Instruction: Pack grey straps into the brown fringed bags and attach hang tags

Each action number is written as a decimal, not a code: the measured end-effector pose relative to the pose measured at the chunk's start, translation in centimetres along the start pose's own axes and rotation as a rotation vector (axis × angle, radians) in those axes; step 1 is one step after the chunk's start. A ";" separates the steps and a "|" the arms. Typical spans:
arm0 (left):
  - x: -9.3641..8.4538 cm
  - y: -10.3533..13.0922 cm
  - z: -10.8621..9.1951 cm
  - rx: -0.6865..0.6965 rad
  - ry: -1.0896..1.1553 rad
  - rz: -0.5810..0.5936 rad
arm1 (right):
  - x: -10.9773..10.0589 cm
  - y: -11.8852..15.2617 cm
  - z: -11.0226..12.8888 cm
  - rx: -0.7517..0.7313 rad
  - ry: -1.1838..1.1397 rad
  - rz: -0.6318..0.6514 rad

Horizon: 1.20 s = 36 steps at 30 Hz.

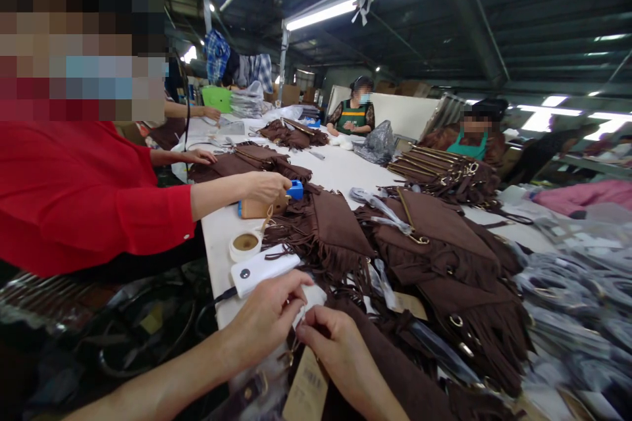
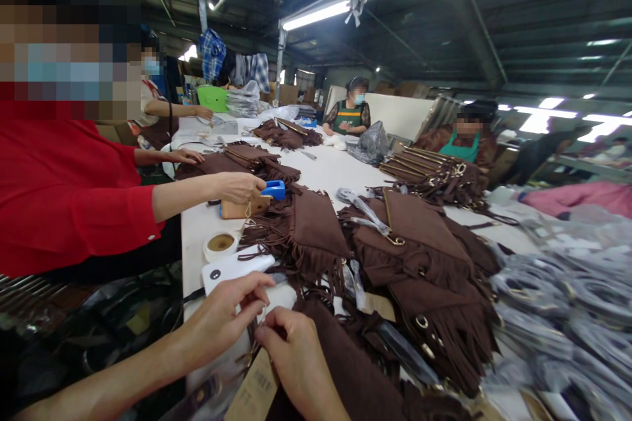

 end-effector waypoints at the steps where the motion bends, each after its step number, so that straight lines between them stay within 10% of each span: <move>1: -0.1 0.2 0.1 -0.024 0.008 -0.035 | -0.1 0.0 -0.2 0.008 0.008 -0.010; 7: 1.2 2.2 1.2 -0.211 0.065 0.109 | -0.1 -0.1 -1.0 -0.007 0.031 -0.022; 15: 2.5 2.8 2.4 -0.190 0.229 -0.041 | -0.4 -0.1 -1.3 -0.036 0.069 -0.033; 22: 3.0 2.8 2.4 -0.458 0.819 -0.008 | -0.2 -0.2 -1.4 0.032 0.213 -0.103; 27: 3.2 2.6 2.4 -0.546 1.119 -0.046 | -0.4 0.6 -1.3 -0.186 0.292 -0.172; 36: 2.6 2.8 3.5 -0.608 1.312 -0.117 | -2.3 3.9 0.3 -0.345 0.441 0.370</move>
Point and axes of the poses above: each hand's wrist, its own y-axis away from the middle knuckle, its own x-axis out of the palm, z = x × y, the point moved 3 cm from there along -y, towards the middle knuckle, and after that the axes turned 11 degrees about x, right-handed, at the moved point
